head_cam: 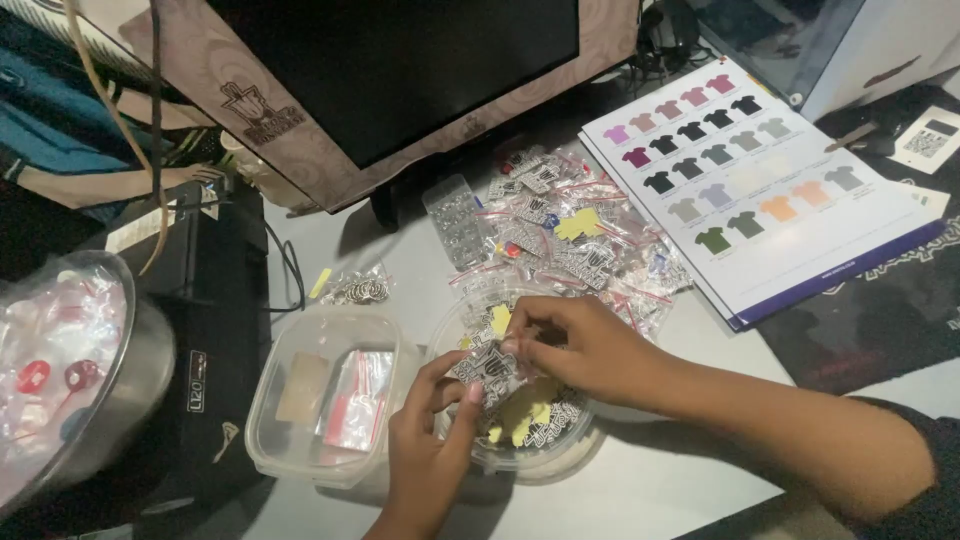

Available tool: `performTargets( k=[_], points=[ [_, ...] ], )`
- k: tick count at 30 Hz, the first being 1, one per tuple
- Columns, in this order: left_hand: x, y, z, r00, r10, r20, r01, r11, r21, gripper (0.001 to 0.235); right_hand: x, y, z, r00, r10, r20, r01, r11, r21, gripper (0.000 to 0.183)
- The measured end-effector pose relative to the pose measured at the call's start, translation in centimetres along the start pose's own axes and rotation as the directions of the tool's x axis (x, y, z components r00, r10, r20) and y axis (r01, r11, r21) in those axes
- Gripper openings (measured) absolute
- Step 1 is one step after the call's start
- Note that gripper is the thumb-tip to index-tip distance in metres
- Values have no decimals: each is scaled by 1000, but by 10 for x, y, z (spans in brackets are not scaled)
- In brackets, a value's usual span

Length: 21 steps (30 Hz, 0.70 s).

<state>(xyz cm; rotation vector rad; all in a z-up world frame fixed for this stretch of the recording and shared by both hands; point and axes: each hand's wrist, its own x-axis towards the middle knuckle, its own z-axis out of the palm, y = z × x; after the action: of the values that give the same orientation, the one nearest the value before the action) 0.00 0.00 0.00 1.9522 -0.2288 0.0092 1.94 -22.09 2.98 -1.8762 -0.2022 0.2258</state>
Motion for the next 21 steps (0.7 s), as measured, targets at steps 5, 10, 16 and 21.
performTargets(
  k=[5, 10, 16, 21],
  points=[
    [0, 10, 0, 999, -1, 33, 2, 1000, -21, 30, 3, 8, 3, 992, -122, -18, 123, 992, 32, 15],
    [1, 6, 1, 998, 59, 20, -59, 998, 9, 34, 4, 7, 1, 991, -136, 2, 135, 984, 115, 13],
    [-1, 12, 2, 999, -13, 42, 15, 999, -44, 38, 5, -2, -6, 990, 24, 140, -51, 981, 187, 10],
    [-1, 12, 3, 998, 1, 61, -3, 999, 32, 34, 3, -10, -13, 955, 119, 271, -131, 991, 27, 38]
  ],
)
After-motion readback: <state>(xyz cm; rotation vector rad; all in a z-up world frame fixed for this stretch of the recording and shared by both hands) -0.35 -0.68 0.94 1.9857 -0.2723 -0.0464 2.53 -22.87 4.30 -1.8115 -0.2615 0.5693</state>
